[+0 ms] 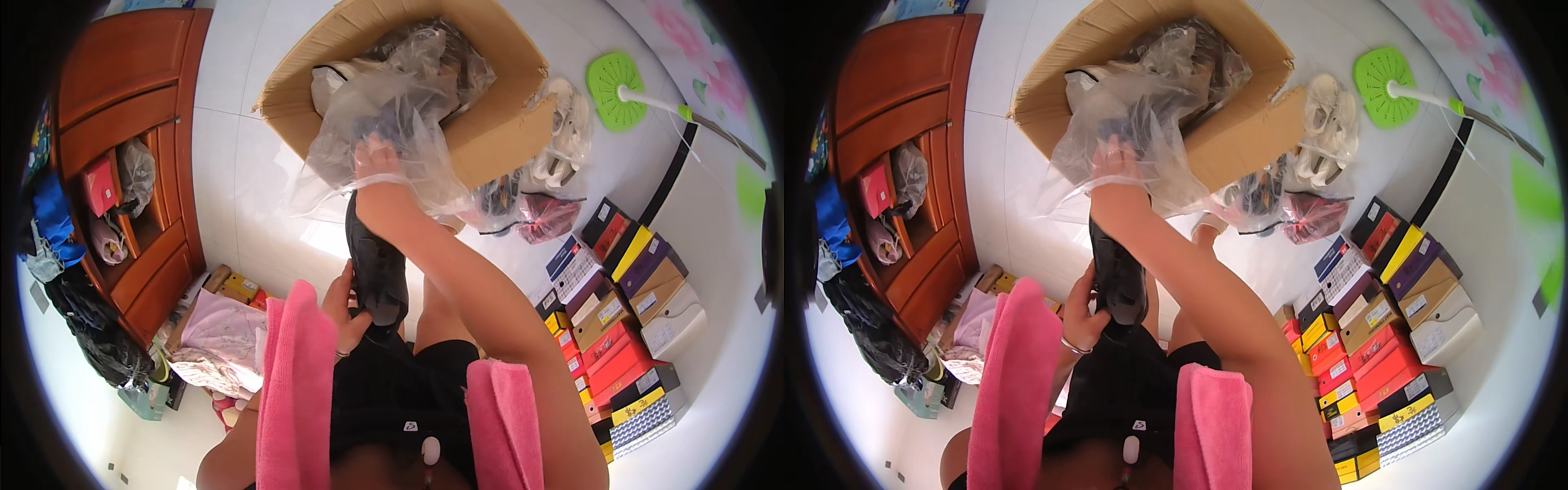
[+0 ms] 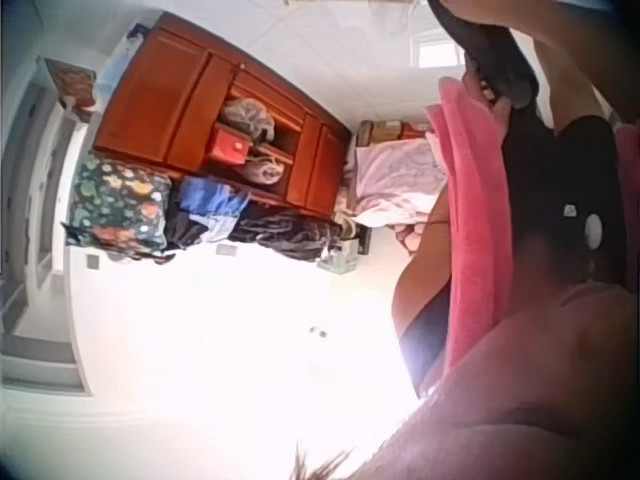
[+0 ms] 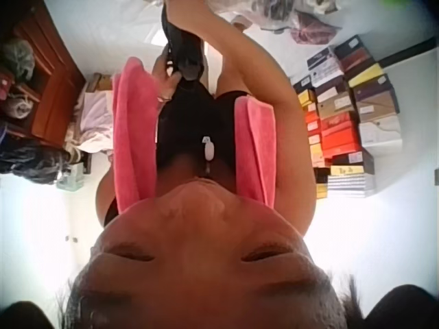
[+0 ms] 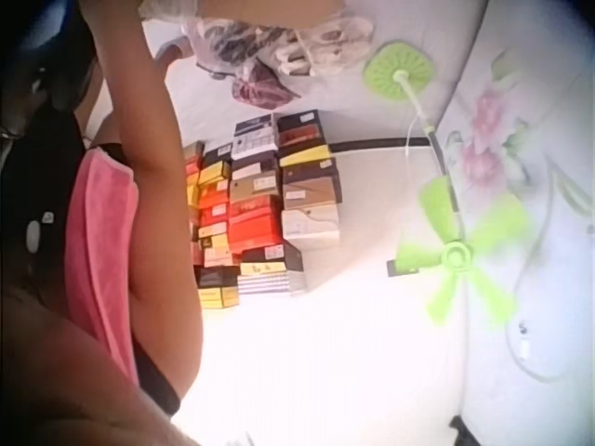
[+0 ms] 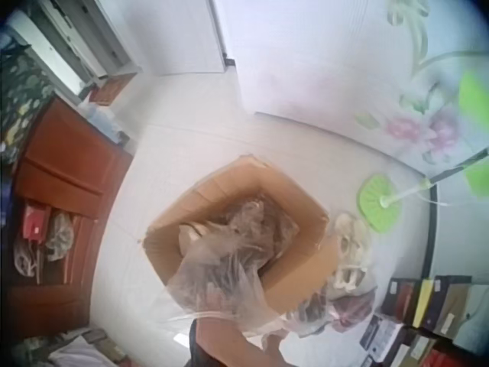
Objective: The person unpacks a cardboard box filled with various shoes wrapped in plastic bags. They remove several pairs of shoes, including white loafers, white slides, and black shoes, inspecting them briefly before placing them on the floor or into a yellow shoe box.
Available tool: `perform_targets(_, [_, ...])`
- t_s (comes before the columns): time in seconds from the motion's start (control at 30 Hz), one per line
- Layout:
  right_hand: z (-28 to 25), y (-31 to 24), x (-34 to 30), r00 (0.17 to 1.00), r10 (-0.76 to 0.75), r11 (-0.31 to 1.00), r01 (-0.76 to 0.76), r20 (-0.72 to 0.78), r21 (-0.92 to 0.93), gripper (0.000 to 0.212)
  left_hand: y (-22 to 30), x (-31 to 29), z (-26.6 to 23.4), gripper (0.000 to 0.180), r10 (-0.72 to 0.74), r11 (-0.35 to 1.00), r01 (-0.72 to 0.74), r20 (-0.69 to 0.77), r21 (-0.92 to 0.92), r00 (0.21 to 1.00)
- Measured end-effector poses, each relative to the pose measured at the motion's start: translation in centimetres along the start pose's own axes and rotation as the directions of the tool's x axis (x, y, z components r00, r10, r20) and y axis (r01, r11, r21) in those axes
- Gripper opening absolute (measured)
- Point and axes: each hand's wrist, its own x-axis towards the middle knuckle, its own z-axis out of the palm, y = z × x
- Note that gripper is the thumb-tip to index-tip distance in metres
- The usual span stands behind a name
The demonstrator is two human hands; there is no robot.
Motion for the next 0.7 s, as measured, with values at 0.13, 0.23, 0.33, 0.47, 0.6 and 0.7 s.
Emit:
perform_targets(0.13, [2.2,1.0,6.9,0.914,0.395,0.888,-0.407,0.099,0.215,0.035,0.7,0.6,-0.7,0.081,-0.032,0.996,0.034,0.027,-0.077,0.999])
perform_targets(0.23, [0.2,2.9,9.4,0.85,0.341,0.873,-0.444,0.401,0.199,0.042,0.5,0.6,-2.0,0.089,0.021,1.0,-0.021,0.021,-0.02,1.0])
perform_targets(0.33, [0.8,4.1,9.3,0.882,0.356,0.87,-0.433,0.309,0.234,0.038,0.1,0.8,-3.4,0.079,-0.096,0.994,0.096,-0.013,-0.045,0.995])
perform_targets(0.47, [5.0,9.8,7.2,0.893,0.22,0.535,-0.447,0.393,0.717,0.034,-0.8,3.3,-4.8,0.074,-0.167,0.964,0.154,-0.042,-0.218,0.985])
perform_targets(0.6, [1.8,7.6,6.3,0.907,0.354,0.64,-0.413,0.228,0.648,0.038,-1.8,4.4,-8.5,0.07,-0.32,0.906,0.261,-0.137,-0.332,0.937])
perform_targets(0.7, [0.0,6.1,4.7,0.816,0.508,0.445,-0.521,0.274,0.728,0.048,-0.8,4.3,-8.9,0.065,0.182,0.965,-0.083,-0.402,0.251,0.897])
